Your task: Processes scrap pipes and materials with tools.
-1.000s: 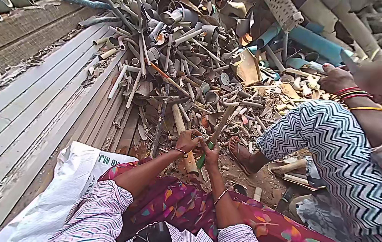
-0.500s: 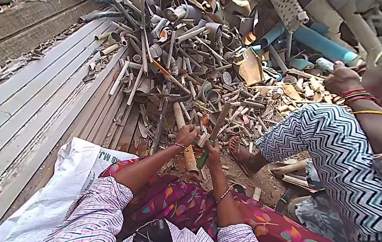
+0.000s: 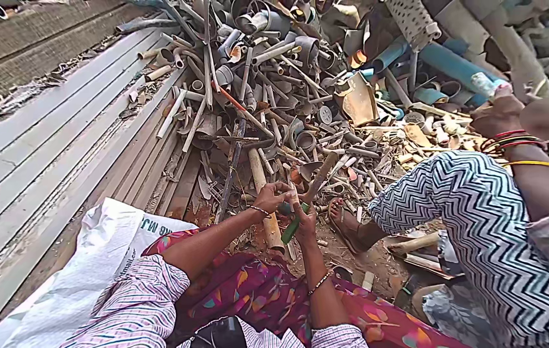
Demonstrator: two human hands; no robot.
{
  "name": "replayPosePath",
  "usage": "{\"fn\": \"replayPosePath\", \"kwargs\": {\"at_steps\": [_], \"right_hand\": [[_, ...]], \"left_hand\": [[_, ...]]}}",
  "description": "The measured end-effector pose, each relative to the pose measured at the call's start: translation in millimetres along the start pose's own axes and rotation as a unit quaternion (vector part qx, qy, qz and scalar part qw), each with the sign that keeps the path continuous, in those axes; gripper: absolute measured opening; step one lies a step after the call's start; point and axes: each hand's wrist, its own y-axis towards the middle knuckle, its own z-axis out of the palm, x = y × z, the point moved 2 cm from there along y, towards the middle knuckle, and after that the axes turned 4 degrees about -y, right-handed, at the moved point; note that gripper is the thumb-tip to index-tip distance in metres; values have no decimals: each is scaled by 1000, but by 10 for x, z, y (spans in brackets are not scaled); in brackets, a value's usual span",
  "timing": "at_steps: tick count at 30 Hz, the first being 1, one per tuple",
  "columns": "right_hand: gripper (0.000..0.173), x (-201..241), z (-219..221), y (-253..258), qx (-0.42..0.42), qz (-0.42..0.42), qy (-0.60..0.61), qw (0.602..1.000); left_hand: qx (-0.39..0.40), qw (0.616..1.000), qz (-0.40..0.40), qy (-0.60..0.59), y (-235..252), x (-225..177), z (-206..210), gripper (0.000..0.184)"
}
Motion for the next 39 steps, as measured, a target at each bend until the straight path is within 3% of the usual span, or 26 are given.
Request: {"fn": "replayPosePath", "kwargs": {"at_steps": [5,8,12,22,29,33,36,39], "right_hand": [[20,30,28,-6,-19,-6,28,999],[20,67,34,0,-42,-16,11,999],[16,112,19,14,-49,-29,-25,998],[23,191,-4,19,-31,-90,-98,991],[27,184,3,21,-37,-106,-154,982],[28,193,7,28,-38,-108,-186,976],[28,208,16,25,-44,-109,-184,976],[29,195,12,28,-46,-103,-193,975]], "left_hand": [[-7,1000,-1,-22,16,-15,-22,21],[-20,993,83,78,-1,-21,-41,28],[9,941,264,211,25,28,-87,28],[-8,851,409,329,2,4,-135,15],[-13,822,439,363,-5,36,-122,7],[-14,846,403,348,-10,15,-130,8],[-5,873,352,337,-31,-16,-134,21],[-8,863,364,350,-35,-22,-127,17]]}}
